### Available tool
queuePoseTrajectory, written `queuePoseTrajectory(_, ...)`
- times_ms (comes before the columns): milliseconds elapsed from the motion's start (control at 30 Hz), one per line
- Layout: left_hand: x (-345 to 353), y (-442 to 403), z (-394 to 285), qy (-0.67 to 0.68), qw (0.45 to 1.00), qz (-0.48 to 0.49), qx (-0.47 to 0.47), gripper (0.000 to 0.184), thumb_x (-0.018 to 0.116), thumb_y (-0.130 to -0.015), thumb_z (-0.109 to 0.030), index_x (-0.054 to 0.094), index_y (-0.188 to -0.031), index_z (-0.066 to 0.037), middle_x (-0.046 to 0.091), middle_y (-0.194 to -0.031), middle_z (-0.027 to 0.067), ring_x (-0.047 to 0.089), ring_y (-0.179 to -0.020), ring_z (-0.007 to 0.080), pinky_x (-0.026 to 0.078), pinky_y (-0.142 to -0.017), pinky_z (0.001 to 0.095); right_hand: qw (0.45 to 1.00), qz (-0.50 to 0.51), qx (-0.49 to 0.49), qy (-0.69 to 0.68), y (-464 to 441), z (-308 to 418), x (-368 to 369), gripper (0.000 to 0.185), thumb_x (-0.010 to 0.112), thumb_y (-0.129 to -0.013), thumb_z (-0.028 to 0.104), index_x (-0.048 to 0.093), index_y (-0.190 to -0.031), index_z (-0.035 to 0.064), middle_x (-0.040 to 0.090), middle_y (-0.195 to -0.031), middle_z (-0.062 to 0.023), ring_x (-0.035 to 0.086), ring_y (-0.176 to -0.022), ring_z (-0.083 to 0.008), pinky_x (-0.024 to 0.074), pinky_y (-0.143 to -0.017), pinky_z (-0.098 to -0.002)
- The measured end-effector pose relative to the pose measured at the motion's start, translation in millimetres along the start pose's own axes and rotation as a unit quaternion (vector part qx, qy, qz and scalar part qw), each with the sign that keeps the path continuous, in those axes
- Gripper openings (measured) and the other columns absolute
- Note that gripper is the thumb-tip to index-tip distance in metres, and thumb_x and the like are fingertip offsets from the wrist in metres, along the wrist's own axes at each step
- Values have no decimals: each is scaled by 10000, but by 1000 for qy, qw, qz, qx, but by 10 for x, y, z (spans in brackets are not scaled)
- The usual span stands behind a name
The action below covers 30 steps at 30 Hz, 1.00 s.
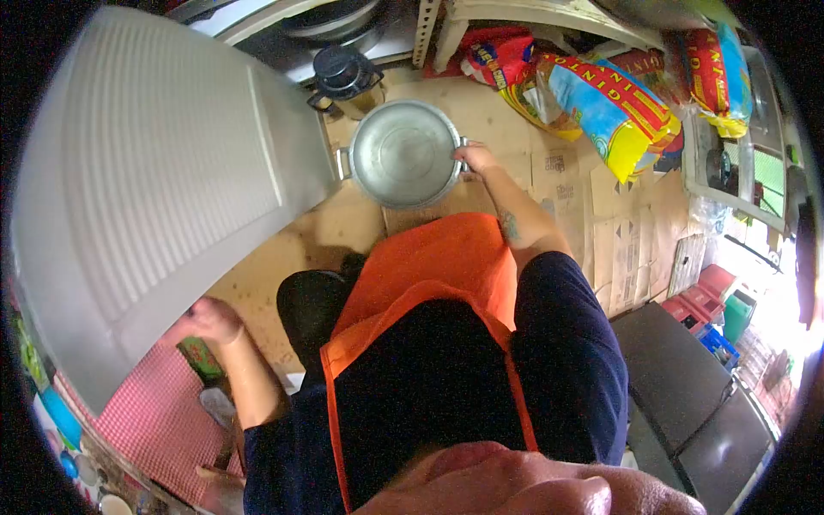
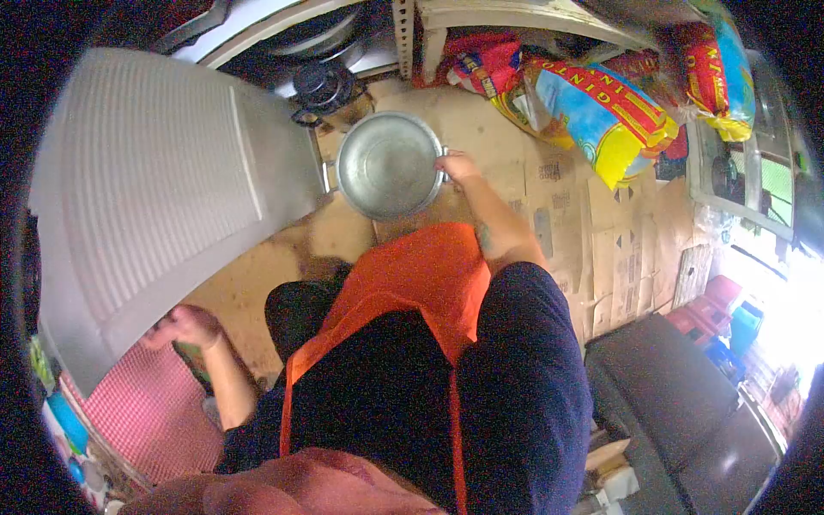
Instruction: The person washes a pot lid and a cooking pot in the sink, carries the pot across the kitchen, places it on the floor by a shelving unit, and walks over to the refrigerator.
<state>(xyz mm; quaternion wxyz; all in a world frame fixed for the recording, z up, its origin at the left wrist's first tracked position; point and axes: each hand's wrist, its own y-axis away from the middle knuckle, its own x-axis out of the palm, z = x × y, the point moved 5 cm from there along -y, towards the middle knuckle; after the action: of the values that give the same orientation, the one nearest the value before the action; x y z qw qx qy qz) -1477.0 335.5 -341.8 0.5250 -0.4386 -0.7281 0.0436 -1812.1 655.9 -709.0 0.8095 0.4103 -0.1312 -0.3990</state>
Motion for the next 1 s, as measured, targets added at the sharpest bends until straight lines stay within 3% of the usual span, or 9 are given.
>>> queuePoseTrajectory(33,-68,-16,-23,294,952,42,-73,611,497,-828,-309,188,-1245,14,325,-1276,111,331,-1130,214,234,-996,398,1000,13,17,-8,-98,6,10,112,597,-613,170,561,-665,78,524,-610,-12,482,-514,-135,428,-453,-290)
queuePoseTrajectory(200,-616,23,-139,-69,995,-27,73,564,395,-873,-356,222,-1309,-43,233,-1361,116,347,-1157,287,229,-1006,458,999,34,-16,18,-640,64,-51,116,579,-639,187,554,-680,81,501,-629,-18,499,-563,-139,438,-463,-320)
queuePoseTrajectory(300,-885,33,-235,291,954,-30,-60,596,423,-850,-388,252,-1295,-30,269,-1340,131,374,-1136,290,278,-966,446,992,117,-24,-51,-791,247,-115,191,570,-667,175,576,-842,100,564,-789,-40,532,-693,-166,463,-589,-328)
queuePoseTrajectory(333,-886,18,-239,255,966,-22,-47,598,422,-850,-390,250,-1296,-30,266,-1340,133,370,-1137,292,275,-966,448,976,85,-48,196,-771,520,-212,228,581,-666,189,567,-874,99,570,-827,-61,542,-730,-174,463,-606,-325)
queuePoseTrajectory(500,-711,-117,-130,-103,994,-21,39,607,420,-849,-397,243,-1299,-32,250,-1342,142,350,-1145,302,259,-963,457,597,-406,-398,566,-522,1805,-883,389,573,-700,272,531,-1058,127,544,-1047,-87,467,-1052,-258,394,-813,-419)
queuePoseTrajectory(633,-419,-160,30,-768,631,-27,105,614,418,-848,-403,236,-1302,-33,238,-1343,150,334,-1150,309,247,-961,464,452,-444,-385,671,-1398,1907,-1233,312,486,-775,253,553,-1065,158,553,-1068,-28,410,-1108,-256,277,-911,-487)
queuePoseTrajectory(767,-262,-197,214,-909,395,20,129,621,416,-847,-409,230,-1305,-34,226,-1345,157,318,-1156,316,235,-959,471,526,-345,-261,732,-1371,1888,-1200,194,495,-764,220,649,-868,167,609,-972,-19,491,-1023,-229,340,-866,-446)
queuePoseTrajectory(833,-253,-259,301,-923,357,47,133,625,415,-846,-412,227,-1306,-34,219,-1345,161,310,-1159,320,229,-959,475,681,-241,-229,653,-1022,1925,-1168,163,525,-729,188,655,-806,126,617,-928,-51,568,-869,-221,418,-764,-400)
queuePoseTrajectory(1000,-188,-391,433,-935,311,90,144,634,413,-845,-420,219,-1310,-36,204,-1347,170,290,-1166,329,214,-956,484,734,-402,-289,465,-71,1874,-1370,204,550,-697,193,649,-814,57,624,-828,-124,616,-767,-259,482,-656,-394)
